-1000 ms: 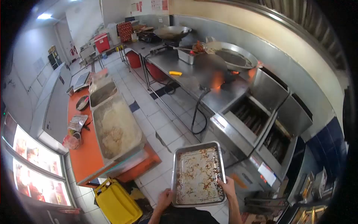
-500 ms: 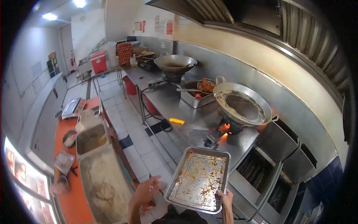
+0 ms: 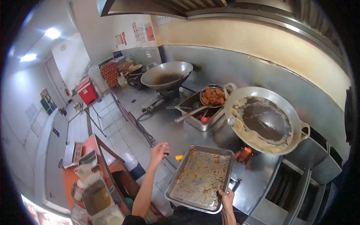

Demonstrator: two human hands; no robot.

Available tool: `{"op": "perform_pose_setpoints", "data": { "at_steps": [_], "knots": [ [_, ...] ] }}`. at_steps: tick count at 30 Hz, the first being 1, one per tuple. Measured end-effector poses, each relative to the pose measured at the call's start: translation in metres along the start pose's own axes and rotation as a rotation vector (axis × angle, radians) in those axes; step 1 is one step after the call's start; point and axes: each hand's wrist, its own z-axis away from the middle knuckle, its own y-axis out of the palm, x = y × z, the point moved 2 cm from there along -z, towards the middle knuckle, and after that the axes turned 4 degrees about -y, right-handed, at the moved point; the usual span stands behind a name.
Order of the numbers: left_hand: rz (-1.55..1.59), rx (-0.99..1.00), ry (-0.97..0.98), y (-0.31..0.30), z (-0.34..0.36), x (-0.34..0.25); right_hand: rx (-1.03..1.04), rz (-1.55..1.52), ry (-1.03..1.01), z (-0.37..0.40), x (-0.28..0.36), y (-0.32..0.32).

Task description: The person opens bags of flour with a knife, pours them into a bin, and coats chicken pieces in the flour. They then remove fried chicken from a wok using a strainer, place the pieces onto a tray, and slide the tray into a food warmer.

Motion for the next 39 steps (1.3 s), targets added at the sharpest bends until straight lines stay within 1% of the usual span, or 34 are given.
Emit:
{"op": "perform_pose_setpoints", "data": {
  "at_steps": [1, 2, 3, 5, 7, 8, 10, 11, 12, 13, 14, 15, 16, 17, 19, 20, 21, 22, 23, 24, 25, 27, 28, 29, 30, 32, 35, 37, 39],
  "knots": [
    [-0.064, -0.011, 0.046, -0.004, -0.041, -0.004, 0.005, 0.042, 0.011, -0.014, 0.007, 0.011],
    [-0.115, -0.016, 0.071, -0.004, -0.077, 0.005, 0.000, 0.039, 0.066, -0.024, 0.010, 0.020],
    [-0.045, 0.012, 0.055, -0.002, -0.116, 0.010, -0.011, 0.049, 0.089, -0.037, 0.008, 0.028],
    [0.024, 0.055, 0.045, 0.006, -0.178, 0.006, -0.021, 0.024, 0.004, -0.061, -0.006, 0.040],
    [0.183, 0.128, -0.270, 0.021, -0.225, 0.006, -0.057, 0.026, 0.025, -0.071, -0.010, 0.051],
    [0.165, 0.165, -0.274, 0.028, -0.249, 0.014, -0.074, -0.026, 0.034, -0.070, 0.000, 0.064],
    [0.399, 0.616, -0.632, 0.059, -0.285, 0.033, -0.152, -0.026, -0.003, -0.077, -0.015, 0.074],
    [0.379, 0.667, -0.647, 0.072, -0.292, 0.036, -0.198, -0.009, -0.019, -0.077, -0.013, 0.085],
    [0.473, 0.782, -0.671, 0.083, -0.297, 0.037, -0.252, -0.029, 0.001, -0.076, -0.010, 0.098],
    [0.572, 0.899, -0.689, 0.096, -0.307, 0.029, -0.295, -0.067, -0.040, -0.078, -0.014, 0.111],
    [0.566, 0.944, -0.710, 0.107, -0.310, 0.027, -0.350, -0.051, -0.007, -0.075, -0.013, 0.122],
    [0.615, 0.891, -0.778, 0.115, -0.311, 0.027, -0.401, -0.031, 0.030, -0.070, -0.013, 0.131],
    [0.662, 0.837, -0.838, 0.124, -0.314, 0.025, -0.451, -0.018, 0.020, -0.068, -0.013, 0.141],
    [0.662, 0.874, -0.855, 0.130, -0.316, 0.025, -0.499, -0.005, 0.013, -0.064, -0.017, 0.149],
    [0.951, 0.873, -1.041, 0.138, -0.322, 0.023, -0.546, -0.004, -0.011, -0.061, -0.037, 0.156],
    [1.057, 0.920, -1.213, 0.146, -0.338, 0.037, -0.576, -0.016, -0.032, -0.060, -0.041, 0.165],
    [1.051, 0.937, -1.222, 0.150, -0.355, 0.052, -0.601, -0.030, -0.051, -0.058, -0.046, 0.171],
    [0.904, 1.078, -1.043, 0.152, -0.360, 0.053, -0.635, -0.038, -0.024, -0.053, -0.029, 0.188],
    [0.757, 1.199, -0.869, 0.151, -0.356, 0.052, -0.655, 0.008, -0.050, -0.052, -0.038, 0.188],
    [0.658, 1.154, -0.852, 0.149, -0.357, 0.051, -0.682, 0.012, -0.065, -0.050, -0.047, 0.187],
    [0.622, 1.221, -0.867, 0.145, -0.361, 0.049, -0.707, 0.009, -0.080, -0.049, -0.049, 0.191],
    [0.500, 1.216, -0.893, 0.121, -0.351, 0.036, -0.699, 0.040, -0.175, -0.044, -0.061, 0.189],
    [0.477, 1.225, -0.906, 0.103, -0.339, 0.025, -0.703, 0.045, -0.161, -0.040, -0.063, 0.188],
    [0.369, 1.172, -0.812, 0.080, -0.325, 0.011, -0.706, 0.046, -0.146, -0.037, -0.061, 0.189],
    [0.264, 1.118, -0.716, 0.058, -0.313, 0.001, -0.708, 0.007, -0.141, -0.032, -0.043, 0.200],
    [0.189, 1.144, -0.611, 0.012, -0.287, -0.007, -0.739, 0.013, -0.130, -0.031, -0.035, 0.204],
    [0.159, 1.030, -0.678, -0.058, -0.229, -0.038, -0.723, 0.088, -0.096, -0.028, -0.022, 0.206],
    [0.173, 1.001, -0.719, -0.097, -0.189, -0.058, -0.732, 0.047, -0.160, -0.029, -0.010, 0.211],
    [0.037, 0.972, -0.635, -0.131, -0.148, -0.080, -0.703, 0.106, -0.272, -0.036, -0.007, 0.213]
  ]
}}
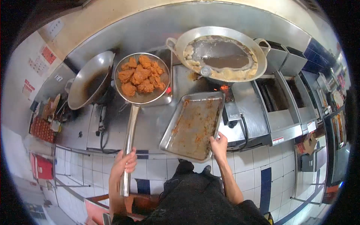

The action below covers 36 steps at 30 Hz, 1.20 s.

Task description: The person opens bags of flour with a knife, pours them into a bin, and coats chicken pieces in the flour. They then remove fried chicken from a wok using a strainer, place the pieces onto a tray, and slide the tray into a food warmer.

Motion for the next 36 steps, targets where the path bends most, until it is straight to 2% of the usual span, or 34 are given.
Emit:
{"op": "perform_pose_setpoints", "data": {
  "at_steps": [1, 4, 7, 8, 10, 12, 14, 15, 19, 22, 23, 26, 27, 29, 31, 32, 34, 35, 36],
  "knots": [
    [0.006, -0.018, 0.000, 0.008, 0.023, 0.010, 0.028, 0.112, 0.033, 0.002, 0.022, 0.001],
    [-0.035, -0.103, -0.004, 0.034, 0.074, 0.032, 0.054, 0.040, 0.031, 0.005, 0.045, 0.010],
    [-0.114, -0.120, -0.102, 0.051, 0.104, 0.055, 0.064, 0.095, 0.018, 0.013, 0.070, 0.018],
    [-0.106, -0.130, -0.092, 0.054, 0.108, 0.062, 0.060, 0.127, 0.006, 0.013, 0.074, 0.019],
    [-0.320, -0.164, -0.092, 0.059, 0.115, 0.071, 0.068, 0.032, 0.007, 0.014, 0.063, 0.025],
    [-0.379, -0.210, -0.066, 0.055, 0.114, 0.086, 0.004, 0.133, -0.134, 0.016, 0.047, 0.027],
    [-0.999, -0.311, 0.494, 0.043, 0.098, 0.103, -0.049, 0.061, -0.130, 0.018, 0.026, 0.032],
    [-0.966, -0.396, 0.349, 0.051, 0.097, 0.102, -0.069, 0.028, -0.156, 0.011, -0.001, 0.036],
    [-1.044, -0.470, 0.333, 0.066, 0.086, 0.109, -0.104, -0.051, -0.158, 0.006, 0.000, 0.036],
    [-1.069, -0.474, 0.375, 0.069, 0.084, 0.115, -0.108, -0.059, -0.153, 0.000, -0.002, 0.032],
    [-1.086, -0.483, 0.484, 0.069, 0.081, 0.118, -0.108, -0.024, -0.121, -0.002, -0.002, 0.029],
    [-1.120, -0.501, 0.496, 0.060, 0.071, 0.129, -0.144, 0.052, -0.174, -0.004, 0.000, 0.021],
    [-1.081, -0.501, 0.321, 0.059, 0.071, 0.132, -0.126, 0.056, -0.113, -0.001, 0.000, 0.016],
    [-1.099, -0.493, 0.357, 0.046, 0.062, 0.150, -0.140, 0.021, -0.114, -0.009, -0.035, 0.011],
    [-1.149, -0.481, 0.447, 0.027, 0.042, 0.177, -0.149, -0.066, -0.088, -0.022, -0.099, 0.007],
    [-1.157, -0.470, 0.444, 0.025, 0.038, 0.182, -0.160, -0.067, -0.082, -0.013, -0.101, 0.007],
    [-1.106, -0.471, 0.335, 0.028, 0.022, 0.191, -0.168, -0.356, -0.113, -0.009, -0.104, 0.010],
    [-1.095, -0.469, 0.388, 0.029, 0.018, 0.193, -0.029, -0.195, -0.075, -0.015, -0.108, 0.003],
    [-1.110, -0.460, 0.369, 0.028, 0.019, 0.196, -0.040, -0.197, -0.054, -0.014, -0.113, 0.005]
  ]
}}
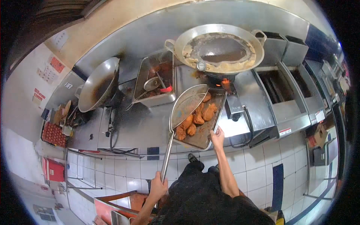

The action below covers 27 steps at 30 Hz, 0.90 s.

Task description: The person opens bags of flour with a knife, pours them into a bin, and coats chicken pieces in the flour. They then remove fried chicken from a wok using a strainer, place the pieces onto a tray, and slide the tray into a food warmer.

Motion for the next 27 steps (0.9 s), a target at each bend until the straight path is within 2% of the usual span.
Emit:
{"op": "perform_pose_setpoints", "data": {
  "at_steps": [2, 3, 4, 8, 10, 12, 16, 18, 19, 20, 22, 24, 26, 27],
  "knots": [
    [0.010, -0.010, -0.058, 0.000, -0.004, -0.009, 0.051, -0.196, 0.091, -0.005, -0.005, 0.001],
    [0.029, -0.018, -0.066, -0.002, -0.006, -0.012, -0.004, -0.207, 0.056, -0.009, -0.042, -0.001],
    [0.030, -0.022, -0.058, -0.004, -0.010, -0.017, -0.006, -0.210, 0.049, -0.008, -0.039, 0.002],
    [0.145, -0.107, -0.002, -0.004, -0.017, -0.011, 0.062, 0.008, 0.104, 0.000, -0.031, 0.026],
    [0.199, -0.162, 0.021, -0.005, -0.017, -0.007, -0.113, 0.172, -0.074, 0.011, -0.028, 0.037],
    [0.250, -0.171, -0.046, -0.009, -0.021, -0.010, -0.105, 0.195, -0.064, 0.014, -0.029, 0.043],
    [0.279, -0.258, -0.053, -0.014, -0.054, -0.014, -0.114, 0.241, -0.021, 0.017, -0.021, 0.050],
    [0.297, -0.303, 0.019, -0.015, -0.084, -0.008, -0.033, 0.319, 0.311, 0.013, -0.016, 0.047],
    [0.463, -0.249, -0.100, -0.015, -0.104, -0.002, -0.050, 0.283, 0.261, 0.006, -0.055, 0.041],
    [0.627, -0.185, -0.220, -0.015, -0.123, 0.003, -0.057, 0.290, 0.248, 0.003, -0.049, 0.045],
    [0.719, -0.121, -0.214, -0.023, -0.168, 0.005, -0.150, 0.014, -0.019, -0.002, -0.025, 0.057],
    [0.805, -0.039, -0.215, -0.035, -0.202, 0.006, -0.148, 0.033, 0.018, -0.006, 0.002, 0.056],
    [1.032, 0.090, -0.292, -0.047, -0.233, 0.007, -0.106, 0.129, 0.159, -0.005, 0.015, 0.049],
    [0.976, 0.085, -0.271, -0.055, -0.247, 0.006, -0.117, 0.050, 0.237, 0.002, 0.021, 0.044]
  ]
}}
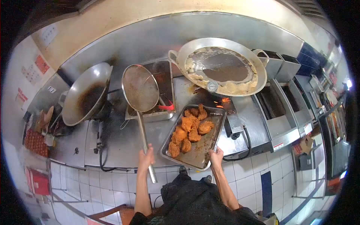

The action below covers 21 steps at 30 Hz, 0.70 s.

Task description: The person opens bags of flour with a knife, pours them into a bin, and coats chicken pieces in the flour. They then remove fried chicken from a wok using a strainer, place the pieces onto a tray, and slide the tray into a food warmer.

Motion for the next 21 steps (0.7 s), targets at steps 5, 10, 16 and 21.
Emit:
{"op": "perform_pose_setpoints", "data": {
  "at_steps": [5, 10, 16, 21],
  "knots": [
    [-0.032, 0.058, -0.112, -0.022, -0.056, -0.039, -0.098, -0.043, 0.019, 0.043, 0.008, -0.030],
    [-0.237, 0.100, -0.134, -0.038, -0.098, -0.048, -0.171, 0.088, 0.054, 0.078, 0.001, -0.044],
    [-0.690, -0.227, 0.908, 0.007, -0.045, -0.036, -0.169, 0.031, -0.040, 0.081, -0.015, -0.038],
    [-0.681, -0.067, 0.622, 0.033, -0.034, 0.023, -0.218, 0.096, -0.033, 0.079, -0.028, -0.034]
  ]
}}
